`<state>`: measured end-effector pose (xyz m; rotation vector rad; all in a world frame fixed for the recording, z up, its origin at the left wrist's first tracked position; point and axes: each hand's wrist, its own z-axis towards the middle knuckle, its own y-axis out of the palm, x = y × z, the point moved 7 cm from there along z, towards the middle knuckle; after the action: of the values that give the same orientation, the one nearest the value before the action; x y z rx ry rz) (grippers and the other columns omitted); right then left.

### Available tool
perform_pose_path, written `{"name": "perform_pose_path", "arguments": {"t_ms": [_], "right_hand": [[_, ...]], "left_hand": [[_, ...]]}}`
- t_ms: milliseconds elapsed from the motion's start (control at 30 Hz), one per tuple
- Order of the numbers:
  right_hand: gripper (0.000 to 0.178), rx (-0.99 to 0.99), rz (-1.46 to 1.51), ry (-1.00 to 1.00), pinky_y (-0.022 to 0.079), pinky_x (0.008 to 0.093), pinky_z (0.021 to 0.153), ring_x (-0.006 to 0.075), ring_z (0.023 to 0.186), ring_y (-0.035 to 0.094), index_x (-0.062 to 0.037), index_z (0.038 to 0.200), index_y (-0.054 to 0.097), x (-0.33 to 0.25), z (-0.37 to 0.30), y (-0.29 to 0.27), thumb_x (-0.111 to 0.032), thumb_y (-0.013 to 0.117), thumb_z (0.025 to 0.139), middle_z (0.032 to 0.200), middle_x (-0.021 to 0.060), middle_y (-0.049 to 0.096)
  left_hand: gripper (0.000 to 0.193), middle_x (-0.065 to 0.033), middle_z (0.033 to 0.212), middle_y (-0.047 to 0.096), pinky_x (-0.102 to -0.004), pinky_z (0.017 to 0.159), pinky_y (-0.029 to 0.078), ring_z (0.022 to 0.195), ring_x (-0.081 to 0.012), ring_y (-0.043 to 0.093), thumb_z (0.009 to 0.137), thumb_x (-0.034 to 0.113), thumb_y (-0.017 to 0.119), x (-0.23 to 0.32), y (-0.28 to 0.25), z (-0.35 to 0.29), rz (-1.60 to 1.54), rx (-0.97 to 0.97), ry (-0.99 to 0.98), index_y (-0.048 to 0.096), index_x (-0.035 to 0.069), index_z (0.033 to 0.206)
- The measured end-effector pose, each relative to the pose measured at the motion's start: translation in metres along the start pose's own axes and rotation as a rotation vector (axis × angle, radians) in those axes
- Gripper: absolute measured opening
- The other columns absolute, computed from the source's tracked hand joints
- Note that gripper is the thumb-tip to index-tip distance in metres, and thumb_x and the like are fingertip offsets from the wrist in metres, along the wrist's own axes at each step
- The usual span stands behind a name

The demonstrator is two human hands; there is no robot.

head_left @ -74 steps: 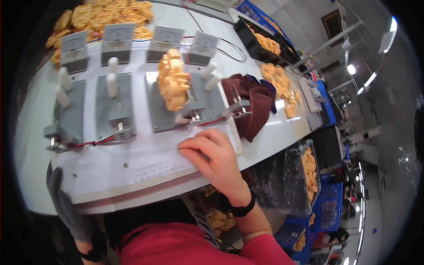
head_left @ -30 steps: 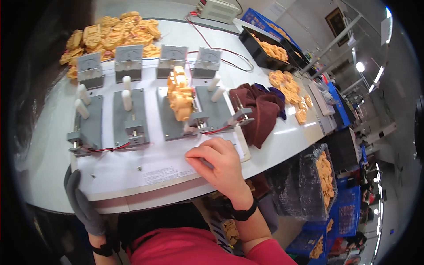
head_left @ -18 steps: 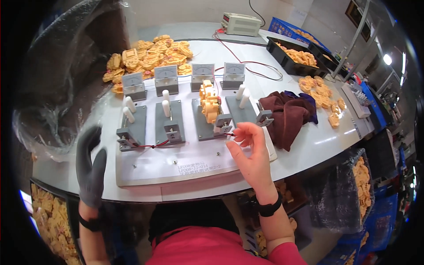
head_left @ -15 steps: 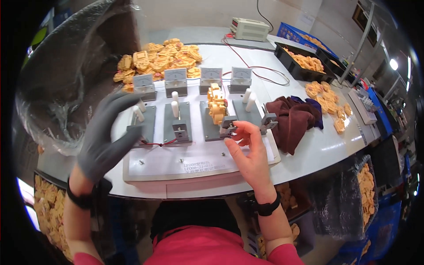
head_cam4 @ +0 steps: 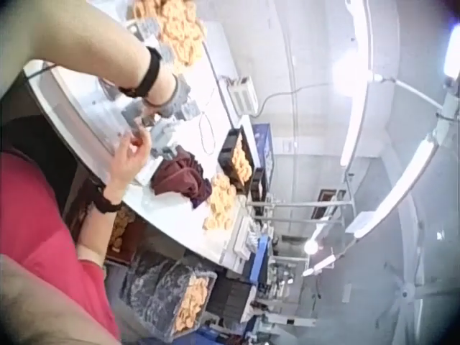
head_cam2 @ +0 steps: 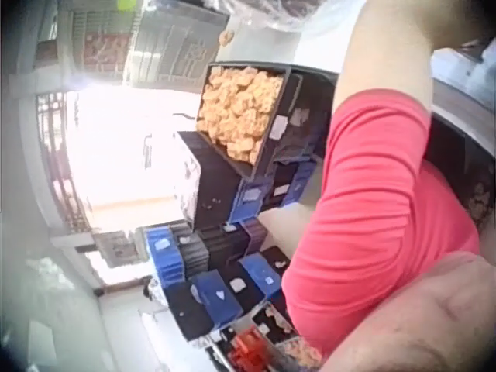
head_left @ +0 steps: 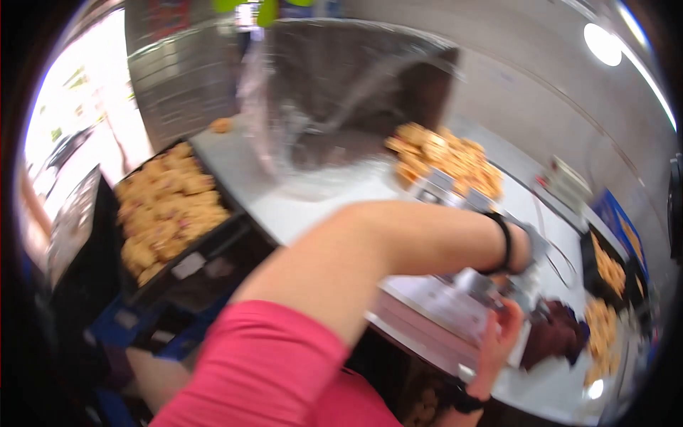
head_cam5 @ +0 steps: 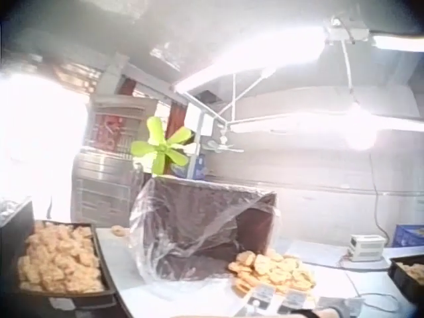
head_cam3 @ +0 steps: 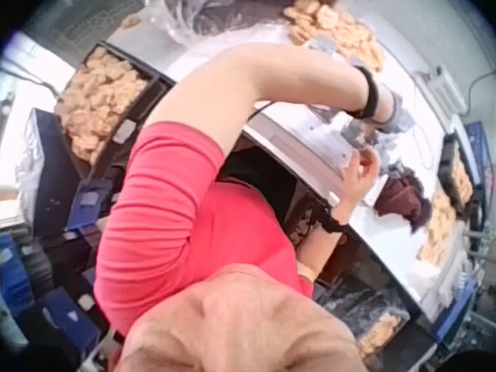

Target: Checking and assembling plastic toy car parts on a testing jig before sorting them into bins.

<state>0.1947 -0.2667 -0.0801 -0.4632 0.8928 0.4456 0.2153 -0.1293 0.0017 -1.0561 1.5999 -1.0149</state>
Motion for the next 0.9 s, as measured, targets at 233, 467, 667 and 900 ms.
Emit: {"name": "perform_pose_path", "arguments": {"t_ms": [233,467,667,900], "right_hand": [[0.031,-0.112,0.133,0.014,0.040,0.0234,0.084,0.0102,0.086,0.049,-0.0013,0.120,0.052,0.011,0.002,0.011,-0.001,0.060,0.089,0.103,0.0025,0.054],[0.033,-0.085,0.110,-0.011,0.039,0.0237,0.091,0.0121,0.102,0.050,-0.0022,0.124,0.049,0.031,0.010,0.003,-0.003,0.057,0.092,0.116,0.0040,0.051],[0.033,-0.077,0.082,-0.010,0.040,0.0240,0.091,0.0122,0.101,0.050,-0.0020,0.124,0.049,0.030,0.008,0.002,-0.001,0.057,0.092,0.116,0.0043,0.052],[0.032,-0.090,0.050,0.016,0.038,0.0250,0.095,0.0130,0.105,0.049,-0.0008,0.125,0.049,0.020,0.004,0.004,-0.001,0.055,0.093,0.118,0.0044,0.052]], "left_hand": [[0.042,-0.0097,0.113,0.068,-0.0428,0.085,0.051,0.106,-0.0284,0.064,0.075,0.033,0.073,0.010,-0.025,-0.043,0.102,0.048,-0.033,0.071,0.011,0.110],[0.036,-0.0081,0.106,0.069,-0.0393,0.082,0.051,0.100,-0.0272,0.065,0.071,0.030,0.076,0.000,0.004,0.014,0.060,0.229,-0.064,0.073,0.013,0.102],[0.040,-0.0106,0.115,0.067,-0.0408,0.090,0.047,0.108,-0.0303,0.062,0.077,0.035,0.070,-0.003,0.013,0.032,0.169,0.077,0.030,0.070,0.012,0.110],[0.044,-0.0104,0.119,0.066,-0.0402,0.095,0.045,0.111,-0.0322,0.059,0.080,0.041,0.068,-0.009,0.039,0.064,0.148,-0.018,0.070,0.069,0.012,0.113]]}}
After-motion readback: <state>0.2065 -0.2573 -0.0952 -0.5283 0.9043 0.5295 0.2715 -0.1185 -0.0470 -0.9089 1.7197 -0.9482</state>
